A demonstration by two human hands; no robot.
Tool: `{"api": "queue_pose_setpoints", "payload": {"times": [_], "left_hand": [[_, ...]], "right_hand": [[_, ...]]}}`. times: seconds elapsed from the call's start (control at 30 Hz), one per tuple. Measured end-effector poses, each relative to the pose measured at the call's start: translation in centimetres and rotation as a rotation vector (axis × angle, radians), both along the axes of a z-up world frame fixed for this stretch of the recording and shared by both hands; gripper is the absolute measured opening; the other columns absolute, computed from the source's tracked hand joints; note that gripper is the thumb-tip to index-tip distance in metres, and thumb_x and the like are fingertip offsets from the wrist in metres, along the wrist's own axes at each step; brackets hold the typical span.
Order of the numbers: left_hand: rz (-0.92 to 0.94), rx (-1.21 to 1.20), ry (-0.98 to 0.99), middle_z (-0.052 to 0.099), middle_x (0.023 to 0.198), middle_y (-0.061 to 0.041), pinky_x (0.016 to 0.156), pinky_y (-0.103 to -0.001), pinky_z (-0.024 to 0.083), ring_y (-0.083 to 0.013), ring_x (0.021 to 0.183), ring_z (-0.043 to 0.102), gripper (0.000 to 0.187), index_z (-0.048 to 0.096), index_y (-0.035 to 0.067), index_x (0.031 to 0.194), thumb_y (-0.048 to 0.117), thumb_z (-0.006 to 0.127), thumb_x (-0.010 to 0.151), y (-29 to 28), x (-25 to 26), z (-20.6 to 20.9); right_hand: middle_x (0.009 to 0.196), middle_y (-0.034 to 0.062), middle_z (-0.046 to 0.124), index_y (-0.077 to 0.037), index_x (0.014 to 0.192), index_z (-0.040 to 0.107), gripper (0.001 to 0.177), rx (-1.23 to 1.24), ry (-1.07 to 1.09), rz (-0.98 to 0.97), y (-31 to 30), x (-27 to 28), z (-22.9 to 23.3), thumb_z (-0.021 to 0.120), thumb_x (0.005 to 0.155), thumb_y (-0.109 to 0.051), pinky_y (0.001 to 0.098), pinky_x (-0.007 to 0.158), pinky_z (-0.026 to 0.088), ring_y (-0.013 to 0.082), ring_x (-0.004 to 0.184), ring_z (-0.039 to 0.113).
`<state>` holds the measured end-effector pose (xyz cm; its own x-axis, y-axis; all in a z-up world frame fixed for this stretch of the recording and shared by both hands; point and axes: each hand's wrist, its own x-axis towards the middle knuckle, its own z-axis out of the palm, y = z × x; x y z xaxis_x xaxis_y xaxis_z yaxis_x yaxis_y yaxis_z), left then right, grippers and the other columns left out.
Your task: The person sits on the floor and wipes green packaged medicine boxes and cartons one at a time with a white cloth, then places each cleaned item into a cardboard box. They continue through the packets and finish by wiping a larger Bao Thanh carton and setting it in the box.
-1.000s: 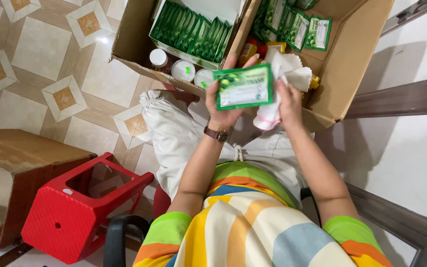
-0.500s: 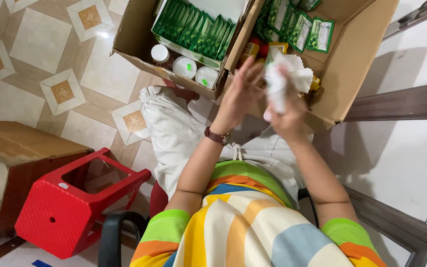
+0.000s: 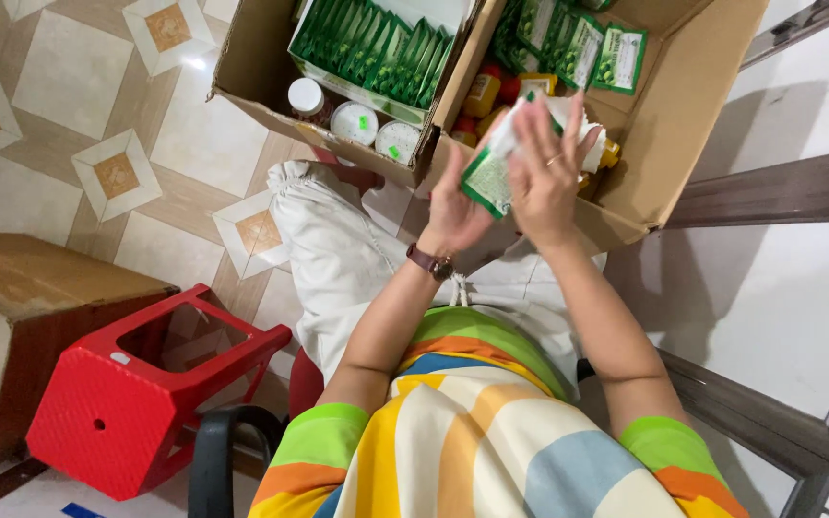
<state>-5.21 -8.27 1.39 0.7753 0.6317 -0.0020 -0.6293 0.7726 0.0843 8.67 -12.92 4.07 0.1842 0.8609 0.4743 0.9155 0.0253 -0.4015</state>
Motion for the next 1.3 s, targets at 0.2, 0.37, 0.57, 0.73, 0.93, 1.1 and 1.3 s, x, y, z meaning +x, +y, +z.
{"api": "queue_pose_setpoints", "payload": {"times": [0.2, 0.37, 0.57, 0.73, 0.93, 1.1, 1.3], "left_hand": [[0.02, 0.146, 0.03, 0.037, 0.168, -0.008, 0.132, -0.041, 0.025, -0.0225, 0.154, 0.038, 0.07, 0.027, 0.009, 0.168, 0.023, 0.056, 0.106, -1.7, 1.8, -1.1], [0.175, 0.132, 0.012, 0.038, 0.168, -0.008, 0.131, -0.041, 0.026, -0.0242, 0.153, 0.039, 0.066, 0.024, 0.017, 0.17, 0.026, 0.047, 0.109, -0.4, 0.2, -0.3], [0.234, 0.041, 0.053, 0.034, 0.166, -0.011, 0.127, -0.046, 0.027, -0.0287, 0.149, 0.039, 0.07, 0.017, 0.022, 0.17, 0.056, 0.034, 0.111, 0.2, -0.9, 0.2], [0.121, 0.197, 0.16, 0.02, 0.174, -0.007, 0.131, -0.043, 0.024, -0.023, 0.156, 0.034, 0.077, 0.011, 0.029, 0.17, 0.06, 0.04, 0.105, 1.3, -1.5, 1.2], [0.422, 0.865, 0.983, 0.027, 0.17, -0.013, 0.116, -0.038, 0.051, -0.0244, 0.149, 0.045, 0.07, 0.028, 0.014, 0.165, 0.025, 0.066, 0.107, 3.8, -3.7, 0.7], [0.377, 0.785, 0.947, 0.06, 0.1, 0.001, 0.081, -0.02, 0.05, -0.0053, 0.09, 0.056, 0.057, 0.048, 0.008, 0.154, 0.014, 0.071, 0.103, 4.6, -4.4, 0.1], [0.255, 0.728, 0.955, 0.059, 0.084, 0.007, 0.062, -0.019, 0.037, -0.0022, 0.073, 0.046, 0.013, 0.069, 0.0, 0.109, 0.013, 0.072, 0.104, 4.8, -4.9, -0.7]], "right_hand": [[0.169, 0.0093, 0.038, -0.012, 0.161, 0.042, 0.048, 0.016, 0.562, 0.04, -0.6, 0.4, 0.1, 0.042, 0.118, -0.034, 0.0501, 0.131, 0.036, 0.0325, 0.16, 0.036], [0.167, 0.0155, 0.038, -0.011, 0.16, 0.043, 0.052, -0.005, 0.443, 0.177, -1.7, -3.1, -0.8, 0.046, 0.115, -0.038, 0.0483, 0.125, 0.036, 0.0393, 0.159, 0.024], [0.158, 0.019, 0.049, -0.003, 0.154, 0.046, 0.066, 0.034, 0.408, 0.321, -1.1, -2.4, -2.6, 0.061, 0.107, -0.047, 0.0481, 0.114, 0.051, 0.0359, 0.145, 0.048], [0.126, 0.0128, 0.075, -0.004, 0.146, 0.06, 0.052, -0.178, 0.678, 0.123, -1.7, 1.9, -3.9, 0.063, 0.106, -0.037, 0.0394, 0.097, 0.059, 0.0248, 0.109, 0.075], [0.124, 0.0093, 0.071, 0.001, 0.134, 0.061, 0.04, 0.015, 1.543, 0.189, -0.6, 3.9, -2.2, 0.071, 0.104, -0.024, 0.0331, 0.1, 0.058, 0.0168, 0.11, 0.07], [0.114, 0.0073, 0.072, 0.001, 0.125, 0.065, 0.036, -0.131, 1.532, 0.152, -0.7, 3.8, -4.2, 0.074, 0.101, -0.023, 0.0306, 0.09, 0.059, 0.0138, 0.099, 0.069], [0.109, 0.0062, 0.073, 0.002, 0.124, 0.067, 0.05, -0.084, 1.599, 0.036, -0.5, 5.5, -6.6, 0.074, 0.1, -0.041, 0.0277, 0.079, 0.058, 0.0125, 0.091, 0.07]]}}
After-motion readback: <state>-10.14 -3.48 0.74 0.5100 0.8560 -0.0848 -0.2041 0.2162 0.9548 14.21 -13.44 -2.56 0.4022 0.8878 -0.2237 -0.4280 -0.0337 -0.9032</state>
